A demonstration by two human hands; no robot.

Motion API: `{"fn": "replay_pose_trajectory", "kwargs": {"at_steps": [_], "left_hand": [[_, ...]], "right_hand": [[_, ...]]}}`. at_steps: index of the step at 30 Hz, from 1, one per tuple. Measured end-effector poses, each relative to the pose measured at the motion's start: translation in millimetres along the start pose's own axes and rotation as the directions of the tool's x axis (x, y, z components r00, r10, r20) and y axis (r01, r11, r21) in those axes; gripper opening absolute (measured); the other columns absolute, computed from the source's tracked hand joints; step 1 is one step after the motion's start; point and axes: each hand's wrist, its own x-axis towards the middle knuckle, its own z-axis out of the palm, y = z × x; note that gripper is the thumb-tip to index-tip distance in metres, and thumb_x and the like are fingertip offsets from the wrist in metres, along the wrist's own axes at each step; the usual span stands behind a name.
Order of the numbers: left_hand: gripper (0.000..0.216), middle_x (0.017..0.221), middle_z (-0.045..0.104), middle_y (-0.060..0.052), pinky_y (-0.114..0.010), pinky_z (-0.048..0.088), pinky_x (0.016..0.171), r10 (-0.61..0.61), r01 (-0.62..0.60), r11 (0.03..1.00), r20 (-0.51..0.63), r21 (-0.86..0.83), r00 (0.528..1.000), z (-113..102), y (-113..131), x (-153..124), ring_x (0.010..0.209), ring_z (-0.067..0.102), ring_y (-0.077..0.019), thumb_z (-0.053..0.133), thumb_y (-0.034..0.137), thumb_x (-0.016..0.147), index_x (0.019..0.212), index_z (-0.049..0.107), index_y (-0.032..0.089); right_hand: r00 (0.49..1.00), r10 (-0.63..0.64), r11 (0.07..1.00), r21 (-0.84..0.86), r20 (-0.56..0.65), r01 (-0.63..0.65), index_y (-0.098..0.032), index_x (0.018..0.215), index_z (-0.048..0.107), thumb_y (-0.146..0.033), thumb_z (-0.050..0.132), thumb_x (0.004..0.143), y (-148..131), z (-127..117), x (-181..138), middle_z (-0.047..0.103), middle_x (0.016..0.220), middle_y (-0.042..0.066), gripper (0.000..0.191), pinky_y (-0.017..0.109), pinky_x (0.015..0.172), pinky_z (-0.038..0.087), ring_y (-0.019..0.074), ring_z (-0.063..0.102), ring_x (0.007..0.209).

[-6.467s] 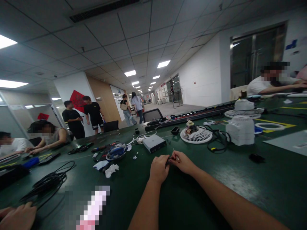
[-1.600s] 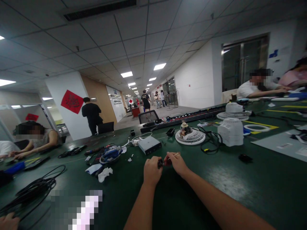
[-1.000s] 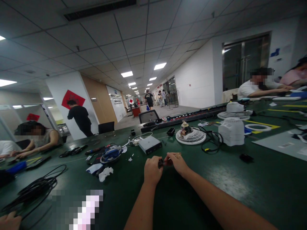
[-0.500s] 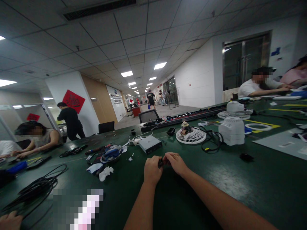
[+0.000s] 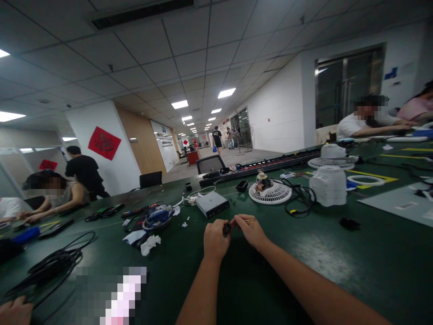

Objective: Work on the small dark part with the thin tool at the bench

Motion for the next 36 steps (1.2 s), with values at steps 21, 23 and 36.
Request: {"fn": "replay_pose_trajectory", "kwargs": {"at_steps": [21, 23, 36], "left_hand": [[0.025, 0.101, 0.068, -0.002, -0.033, 0.042, 0.083, 0.0, 0.0, 1.0, -0.003, 0.013, 1.0, -0.3, -0.6, 0.5, 0.091, 0.059, -0.0203, 0.062, 0.015, 0.077, 0.101, 0.063, 0.021], [0.027, 0.102, 0.067, -0.003, -0.032, 0.041, 0.083, -0.012, 0.012, 1.0, 0.005, 0.021, 1.0, -0.3, -0.9, 0.3, 0.091, 0.059, -0.0203, 0.063, 0.014, 0.076, 0.102, 0.063, 0.021], [0.027, 0.1, 0.068, -0.002, -0.032, 0.041, 0.082, 0.044, -0.044, 0.999, 0.022, 0.002, 0.999, 0.7, 0.3, -0.9, 0.091, 0.058, -0.0202, 0.062, 0.014, 0.075, 0.101, 0.063, 0.022]], "right_hand": [[1.0, 0.001, 0.998, 0.06, -0.022, 0.0, -0.015, 0.064, 0.069, -0.048, 0.055, 0.081, -0.4, 2.5, -1.2, 0.069, 0.065, 0.007, 0.039, 0.03, 0.065, 0.053, 0.0199, 0.065, 0.063], [1.0, 0.011, 0.994, 0.106, -0.001, -0.011, -0.015, 0.065, 0.068, -0.05, 0.055, 0.08, -0.3, 2.2, -0.8, 0.069, 0.066, 0.007, 0.04, 0.031, 0.066, 0.054, 0.0199, 0.065, 0.063], [0.996, 0.084, 0.989, 0.127, -0.017, -0.081, -0.019, 0.053, 0.056, -0.036, 0.05, 0.076, 4.1, -2.6, 4.7, 0.06, 0.053, 0.0, 0.03, 0.03, 0.057, 0.055, 0.0182, 0.063, 0.055]]}}
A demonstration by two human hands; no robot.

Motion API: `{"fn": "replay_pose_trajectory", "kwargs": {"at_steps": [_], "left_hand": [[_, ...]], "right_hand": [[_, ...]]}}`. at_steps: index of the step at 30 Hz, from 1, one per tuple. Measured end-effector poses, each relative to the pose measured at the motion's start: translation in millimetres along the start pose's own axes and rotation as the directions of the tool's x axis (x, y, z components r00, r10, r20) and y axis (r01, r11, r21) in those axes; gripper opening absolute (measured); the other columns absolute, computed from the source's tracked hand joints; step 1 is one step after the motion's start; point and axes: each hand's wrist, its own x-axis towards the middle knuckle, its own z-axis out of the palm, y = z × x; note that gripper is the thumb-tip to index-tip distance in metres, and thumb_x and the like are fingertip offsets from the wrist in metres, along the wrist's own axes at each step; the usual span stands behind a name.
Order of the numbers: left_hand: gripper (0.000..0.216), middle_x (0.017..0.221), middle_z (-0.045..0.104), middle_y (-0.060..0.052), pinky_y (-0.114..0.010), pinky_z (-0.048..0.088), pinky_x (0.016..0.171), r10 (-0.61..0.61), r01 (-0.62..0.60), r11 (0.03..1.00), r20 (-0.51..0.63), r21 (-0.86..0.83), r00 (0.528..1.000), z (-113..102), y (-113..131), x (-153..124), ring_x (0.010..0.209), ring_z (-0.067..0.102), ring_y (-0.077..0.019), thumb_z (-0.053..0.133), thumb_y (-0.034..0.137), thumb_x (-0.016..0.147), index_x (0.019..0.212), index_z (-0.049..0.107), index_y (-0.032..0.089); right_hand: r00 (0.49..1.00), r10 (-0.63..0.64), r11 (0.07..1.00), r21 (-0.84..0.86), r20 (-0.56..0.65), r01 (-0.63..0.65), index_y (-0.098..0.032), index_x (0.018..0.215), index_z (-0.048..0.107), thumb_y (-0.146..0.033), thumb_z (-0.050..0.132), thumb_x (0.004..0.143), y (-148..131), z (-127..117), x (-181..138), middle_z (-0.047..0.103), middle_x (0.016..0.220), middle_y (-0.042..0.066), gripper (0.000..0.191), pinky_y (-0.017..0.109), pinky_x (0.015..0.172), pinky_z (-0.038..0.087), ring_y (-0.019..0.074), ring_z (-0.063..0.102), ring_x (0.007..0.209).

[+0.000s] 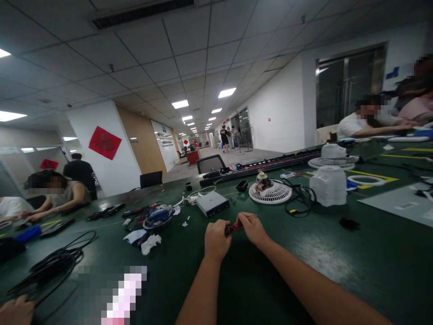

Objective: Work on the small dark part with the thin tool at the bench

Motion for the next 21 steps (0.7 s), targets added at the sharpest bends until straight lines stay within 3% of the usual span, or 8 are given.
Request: {"fn": "replay_pose_trajectory", "kwargs": {"at_steps": [7, 15, 21], "left_hand": [[0.026, 0.101, 0.067, -0.003, -0.032, 0.042, 0.082, 0.01, -0.01, 1.0, 0.008, 0.014, 1.0, -2.2, 0.4, 0.2, 0.091, 0.059, -0.0194, 0.061, 0.014, 0.077, 0.102, 0.062, 0.021], [0.029, 0.103, 0.067, -0.003, -0.032, 0.042, 0.084, -0.019, 0.019, 1.0, 0.031, 0.012, 0.999, -3.8, 1.6, 0.6, 0.093, 0.059, -0.0202, 0.062, 0.013, 0.076, 0.104, 0.063, 0.021], [0.029, 0.103, 0.067, -0.004, -0.033, 0.042, 0.085, -0.034, 0.033, 0.999, 0.035, 0.024, 0.999, -3.3, 1.0, 0.5, 0.094, 0.059, -0.02, 0.062, 0.013, 0.076, 0.103, 0.063, 0.021]], "right_hand": [[0.999, -0.037, 0.998, 0.054, -0.014, 0.038, -0.019, 0.053, 0.056, -0.035, 0.051, 0.079, 5.3, -2.6, -0.7, 0.061, 0.052, 0.0, 0.031, 0.03, 0.057, 0.053, 0.0181, 0.063, 0.055], [0.999, -0.039, 0.991, 0.128, -0.013, 0.04, -0.019, 0.055, 0.055, -0.064, 0.049, 0.08, -0.4, 0.8, -4.1, 0.059, 0.053, 0.002, 0.052, 0.031, 0.06, 0.052, 0.0186, 0.061, 0.055], [0.994, -0.103, 0.992, -0.076, 0.02, 0.104, -0.019, 0.052, 0.056, -0.065, 0.043, 0.084, -1.7, 1.9, -5.6, 0.056, 0.05, 0.002, 0.058, 0.029, 0.059, 0.048, 0.016, 0.056, 0.052]]}}
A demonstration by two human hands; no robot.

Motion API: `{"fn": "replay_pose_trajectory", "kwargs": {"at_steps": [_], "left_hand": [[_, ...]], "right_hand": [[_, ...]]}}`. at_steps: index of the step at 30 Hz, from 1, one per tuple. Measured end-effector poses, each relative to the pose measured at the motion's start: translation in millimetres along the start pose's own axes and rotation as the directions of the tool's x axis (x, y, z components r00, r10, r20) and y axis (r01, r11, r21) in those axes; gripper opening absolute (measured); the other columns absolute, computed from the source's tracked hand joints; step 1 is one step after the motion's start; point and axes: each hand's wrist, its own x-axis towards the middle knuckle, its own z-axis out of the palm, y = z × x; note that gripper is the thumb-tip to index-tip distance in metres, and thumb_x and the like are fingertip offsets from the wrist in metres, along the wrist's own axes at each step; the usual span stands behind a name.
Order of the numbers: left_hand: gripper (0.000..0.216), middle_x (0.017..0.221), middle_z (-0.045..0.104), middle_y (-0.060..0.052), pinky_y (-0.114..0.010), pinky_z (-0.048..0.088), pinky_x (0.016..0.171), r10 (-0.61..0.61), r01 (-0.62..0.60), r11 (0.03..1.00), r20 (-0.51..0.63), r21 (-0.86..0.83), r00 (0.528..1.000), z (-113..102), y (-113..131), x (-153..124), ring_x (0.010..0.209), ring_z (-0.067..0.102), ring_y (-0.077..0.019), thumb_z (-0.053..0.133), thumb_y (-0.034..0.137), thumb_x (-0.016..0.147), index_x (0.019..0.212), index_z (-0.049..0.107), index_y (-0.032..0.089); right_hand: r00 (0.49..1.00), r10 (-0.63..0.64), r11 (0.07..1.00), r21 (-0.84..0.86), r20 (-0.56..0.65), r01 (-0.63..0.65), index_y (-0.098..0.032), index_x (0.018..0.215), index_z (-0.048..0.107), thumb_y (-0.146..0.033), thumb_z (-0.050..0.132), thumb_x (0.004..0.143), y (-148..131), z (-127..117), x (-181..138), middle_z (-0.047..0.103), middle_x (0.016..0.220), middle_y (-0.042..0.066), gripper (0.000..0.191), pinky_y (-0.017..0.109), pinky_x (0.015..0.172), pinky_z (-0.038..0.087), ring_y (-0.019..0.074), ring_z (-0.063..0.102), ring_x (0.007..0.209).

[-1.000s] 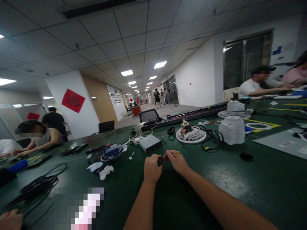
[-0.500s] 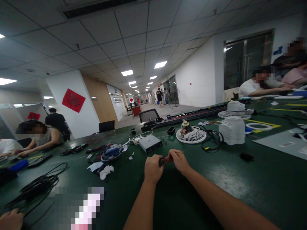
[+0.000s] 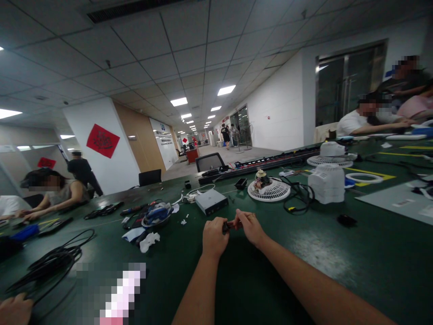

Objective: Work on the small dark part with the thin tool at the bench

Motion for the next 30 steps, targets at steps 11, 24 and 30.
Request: {"fn": "replay_pose_trajectory", "kwargs": {"at_steps": [11, 24, 30], "left_hand": [[0.024, 0.1, 0.068, -0.004, -0.032, 0.041, 0.084, -0.015, 0.015, 1.0, -0.015, 0.002, 1.0, 0.7, -0.9, 1.5, 0.091, 0.06, -0.0187, 0.06, 0.014, 0.078, 0.1, 0.064, 0.021], [0.026, 0.103, 0.067, -0.003, -0.032, 0.042, 0.084, -0.039, 0.037, 0.998, -0.034, -0.041, 0.999, -0.9, -0.3, 0.9, 0.092, 0.06, -0.019, 0.063, 0.016, 0.078, 0.103, 0.063, 0.022], [0.027, 0.104, 0.067, -0.003, -0.032, 0.041, 0.084, 0.002, -0.002, 1.0, -0.021, -0.02, 1.0, 0.0, -0.4, 1.1, 0.093, 0.059, -0.0189, 0.062, 0.014, 0.077, 0.103, 0.062, 0.021]], "right_hand": [[0.996, -0.071, 0.979, -0.189, 0.049, 0.079, -0.018, 0.06, 0.062, -0.046, 0.043, 0.09, -7.6, 1.0, 0.0, 0.062, 0.058, 0.002, 0.045, 0.027, 0.063, 0.045, 0.0164, 0.06, 0.059], [0.992, 0.088, 0.996, 0.04, -0.092, -0.085, -0.017, 0.057, 0.061, -0.062, 0.051, 0.08, 10.9, -1.5, 7.6, 0.062, 0.051, 0.005, 0.051, 0.03, 0.054, 0.049, 0.0182, 0.06, 0.049], [0.999, 0.011, 0.995, -0.095, -0.044, -0.015, -0.018, 0.057, 0.061, -0.053, 0.046, 0.085, -0.3, 1.1, 2.4, 0.064, 0.056, 0.004, 0.047, 0.028, 0.057, 0.047, 0.0174, 0.06, 0.055]]}}
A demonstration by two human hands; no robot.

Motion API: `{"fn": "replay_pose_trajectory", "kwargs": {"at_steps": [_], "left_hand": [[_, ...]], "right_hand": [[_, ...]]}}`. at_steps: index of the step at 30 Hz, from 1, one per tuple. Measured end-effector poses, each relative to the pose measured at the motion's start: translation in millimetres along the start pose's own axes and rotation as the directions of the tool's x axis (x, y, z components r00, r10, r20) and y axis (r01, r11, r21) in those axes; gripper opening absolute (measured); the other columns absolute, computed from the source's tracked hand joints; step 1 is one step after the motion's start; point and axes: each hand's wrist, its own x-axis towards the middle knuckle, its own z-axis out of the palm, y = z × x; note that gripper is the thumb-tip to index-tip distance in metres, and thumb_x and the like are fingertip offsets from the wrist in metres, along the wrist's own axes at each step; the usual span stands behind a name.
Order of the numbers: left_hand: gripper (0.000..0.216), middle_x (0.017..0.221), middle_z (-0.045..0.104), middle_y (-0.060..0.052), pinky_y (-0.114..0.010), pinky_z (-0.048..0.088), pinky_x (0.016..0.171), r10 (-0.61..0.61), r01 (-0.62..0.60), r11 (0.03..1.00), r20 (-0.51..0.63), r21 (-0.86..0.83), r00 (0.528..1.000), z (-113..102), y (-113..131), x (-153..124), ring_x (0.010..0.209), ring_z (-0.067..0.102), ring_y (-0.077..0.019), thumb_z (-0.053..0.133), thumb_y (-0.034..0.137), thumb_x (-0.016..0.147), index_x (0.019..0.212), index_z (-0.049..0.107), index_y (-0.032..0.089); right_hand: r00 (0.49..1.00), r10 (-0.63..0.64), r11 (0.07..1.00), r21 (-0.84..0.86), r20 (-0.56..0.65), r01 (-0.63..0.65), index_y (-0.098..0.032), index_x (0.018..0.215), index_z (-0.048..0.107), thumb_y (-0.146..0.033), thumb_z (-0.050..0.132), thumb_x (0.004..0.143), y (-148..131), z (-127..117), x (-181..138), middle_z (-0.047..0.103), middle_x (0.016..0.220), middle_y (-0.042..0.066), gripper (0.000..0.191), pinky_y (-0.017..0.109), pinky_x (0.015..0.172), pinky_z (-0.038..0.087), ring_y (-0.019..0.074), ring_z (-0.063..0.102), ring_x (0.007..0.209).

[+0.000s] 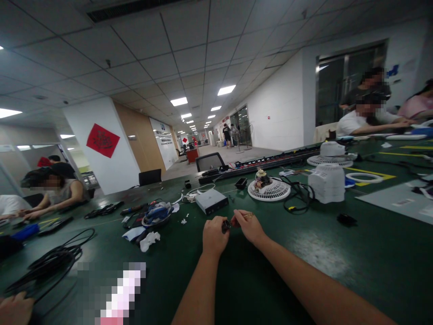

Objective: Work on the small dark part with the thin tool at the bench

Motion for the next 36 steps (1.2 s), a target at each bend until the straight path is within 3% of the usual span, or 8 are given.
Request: {"fn": "replay_pose_trajectory", "kwargs": {"at_steps": [4, 9, 15, 26, 31, 36], "left_hand": [[0.028, 0.103, 0.067, -0.002, -0.032, 0.041, 0.084, 0.013, -0.013, 1.0, 0.006, 0.008, 1.0, 1.2, 0.2, -0.1, 0.092, 0.059, -0.0191, 0.062, 0.013, 0.076, 0.103, 0.062, 0.022], [0.026, 0.103, 0.067, -0.003, -0.033, 0.04, 0.086, 0.024, -0.024, 1.0, 0.037, 0.002, 0.999, 1.1, 1.2, -0.1, 0.097, 0.06, -0.0199, 0.059, 0.013, 0.077, 0.102, 0.063, 0.021], [0.027, 0.103, 0.067, -0.003, -0.033, 0.041, 0.085, 0.027, -0.028, 0.999, 0.055, 0.026, 0.998, 0.5, 2.6, -0.2, 0.095, 0.06, -0.0201, 0.06, 0.013, 0.077, 0.102, 0.063, 0.022], [0.027, 0.1, 0.066, -0.002, -0.033, 0.041, 0.083, 0.058, -0.059, 0.998, 0.03, 0.03, 0.998, 1.6, 0.1, -1.1, 0.095, 0.059, -0.02, 0.061, 0.012, 0.077, 0.102, 0.062, 0.022], [0.027, 0.1, 0.066, -0.002, -0.033, 0.041, 0.083, 0.082, -0.085, 0.995, 0.053, 0.054, 0.995, 1.0, 1.2, -0.7, 0.093, 0.059, -0.0198, 0.061, 0.012, 0.077, 0.102, 0.062, 0.022], [0.026, 0.098, 0.065, -0.002, -0.033, 0.04, 0.082, 0.128, -0.135, 0.987, 0.081, 0.086, 0.988, -2.4, 3.8, 0.3, 0.093, 0.059, -0.0194, 0.059, 0.011, 0.078, 0.102, 0.062, 0.021]], "right_hand": [[0.999, -0.007, 0.996, -0.093, 0.035, 0.01, -0.018, 0.052, 0.06, -0.046, 0.042, 0.088, -0.3, -1.3, -0.2, 0.06, 0.051, 0.003, 0.049, 0.027, 0.056, 0.045, 0.0168, 0.058, 0.052], [0.999, -0.007, 1.0, 0.023, 0.032, 0.006, -0.018, 0.056, 0.061, -0.05, 0.043, 0.087, 4.1, -0.5, 2.5, 0.062, 0.054, 0.003, 0.047, 0.027, 0.057, 0.047, 0.0172, 0.059, 0.054], [0.999, -0.011, 0.989, -0.146, 0.046, 0.018, -0.02, 0.051, 0.059, -0.047, 0.041, 0.088, -3.2, -1.8, 0.5, 0.06, 0.05, 0.002, 0.049, 0.028, 0.057, 0.045, 0.0176, 0.058, 0.051], [0.994, 0.082, 0.996, 0.026, 0.073, -0.084, -0.018, 0.058, 0.059, -0.05, 0.045, 0.083, 3.1, -1.3, 2.0, 0.06, 0.054, 0.001, 0.042, 0.027, 0.055, 0.047, 0.0168, 0.059, 0.053], [0.997, 0.047, 0.991, -0.13, 0.054, -0.04, -0.019, 0.054, 0.058, -0.044, 0.042, 0.085, 0.5, -4.8, 3.1, 0.059, 0.051, 0.002, 0.043, 0.027, 0.055, 0.045, 0.0164, 0.058, 0.051], [0.998, 0.052, 0.99, -0.132, 0.029, -0.047, -0.019, 0.055, 0.057, -0.043, 0.041, 0.085, 0.8, -4.8, 3.5, 0.061, 0.052, 0.002, 0.042, 0.026, 0.053, 0.045, 0.0166, 0.059, 0.051]]}}
